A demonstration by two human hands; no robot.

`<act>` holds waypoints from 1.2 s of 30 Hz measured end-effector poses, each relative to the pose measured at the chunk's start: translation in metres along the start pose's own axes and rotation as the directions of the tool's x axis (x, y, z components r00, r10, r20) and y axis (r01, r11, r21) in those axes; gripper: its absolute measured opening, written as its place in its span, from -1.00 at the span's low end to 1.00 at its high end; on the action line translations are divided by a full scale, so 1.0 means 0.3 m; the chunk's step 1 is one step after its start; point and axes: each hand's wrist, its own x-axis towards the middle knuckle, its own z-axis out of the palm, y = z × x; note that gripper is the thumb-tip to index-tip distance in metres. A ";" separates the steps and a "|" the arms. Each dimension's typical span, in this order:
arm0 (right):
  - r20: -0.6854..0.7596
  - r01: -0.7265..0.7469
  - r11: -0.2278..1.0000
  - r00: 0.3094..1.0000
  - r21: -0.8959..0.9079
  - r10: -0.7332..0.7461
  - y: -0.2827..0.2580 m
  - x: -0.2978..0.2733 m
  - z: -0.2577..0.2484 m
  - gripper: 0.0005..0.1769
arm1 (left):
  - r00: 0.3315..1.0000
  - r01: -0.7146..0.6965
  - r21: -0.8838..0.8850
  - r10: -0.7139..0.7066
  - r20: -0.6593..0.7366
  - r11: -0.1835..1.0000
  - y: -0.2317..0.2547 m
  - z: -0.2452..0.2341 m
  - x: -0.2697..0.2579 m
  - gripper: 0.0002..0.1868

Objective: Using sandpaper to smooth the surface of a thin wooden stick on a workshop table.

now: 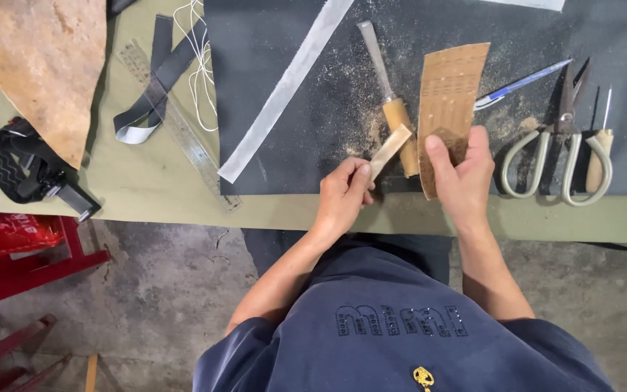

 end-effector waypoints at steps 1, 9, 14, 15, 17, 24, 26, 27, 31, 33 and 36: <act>-0.004 0.020 1.000 1.000 -0.024 -0.020 -0.014 0.004 0.002 -0.58 | 1.000 -0.005 0.016 0.004 0.020 1.000 -0.014 0.015 0.017 -0.76; 0.043 0.104 0.951 0.995 -0.292 -0.095 -0.052 0.159 0.118 -0.52 | 0.998 -0.038 0.204 0.028 0.051 0.978 -0.003 0.094 0.117 -0.75; -0.068 0.132 0.903 0.982 -0.410 -0.175 -0.116 0.320 0.135 -0.49 | 0.979 -0.201 0.281 0.198 0.039 0.939 0.021 0.082 0.102 -0.82; -0.072 0.134 0.903 0.981 -0.409 -0.179 -0.111 0.284 0.137 -0.49 | 0.978 -0.207 0.280 0.204 0.040 0.937 0.017 0.080 0.113 -0.82; -0.130 0.234 0.901 0.946 -0.366 -0.298 -0.083 0.185 0.133 -0.45 | 0.990 -0.140 0.272 0.143 0.009 0.952 -0.004 0.084 0.109 -0.81; -0.163 0.289 0.765 0.876 -0.575 -0.454 0.079 0.253 0.205 -0.35 | 0.986 -0.141 0.197 0.120 0.116 0.970 0.015 0.060 0.096 -0.92; -0.279 0.204 0.803 0.866 -0.560 -0.415 0.059 0.341 0.160 -0.43 | 0.989 -0.114 0.165 0.095 0.117 0.980 0.007 0.058 0.095 -0.92; -0.294 0.201 0.805 0.859 -0.558 -0.418 0.050 0.322 0.124 -0.43 | 0.986 -0.129 0.169 0.108 0.125 0.977 0.012 0.056 0.091 -0.92; -0.203 0.275 0.816 0.882 -0.508 -0.424 0.005 0.168 0.101 -0.45 | 0.989 -0.074 0.126 0.057 0.133 0.989 -0.008 0.049 0.110 -0.90; -0.134 0.260 0.781 0.907 -0.568 -0.399 0.017 0.091 0.121 -0.35 | 0.989 -0.048 0.123 0.030 0.146 0.991 -0.030 0.051 0.094 -0.88; -0.155 0.280 0.786 0.892 -0.551 -0.426 0.060 0.179 0.124 -0.36 | 0.981 -0.106 0.174 0.075 0.177 0.979 -0.011 0.051 0.109 -0.86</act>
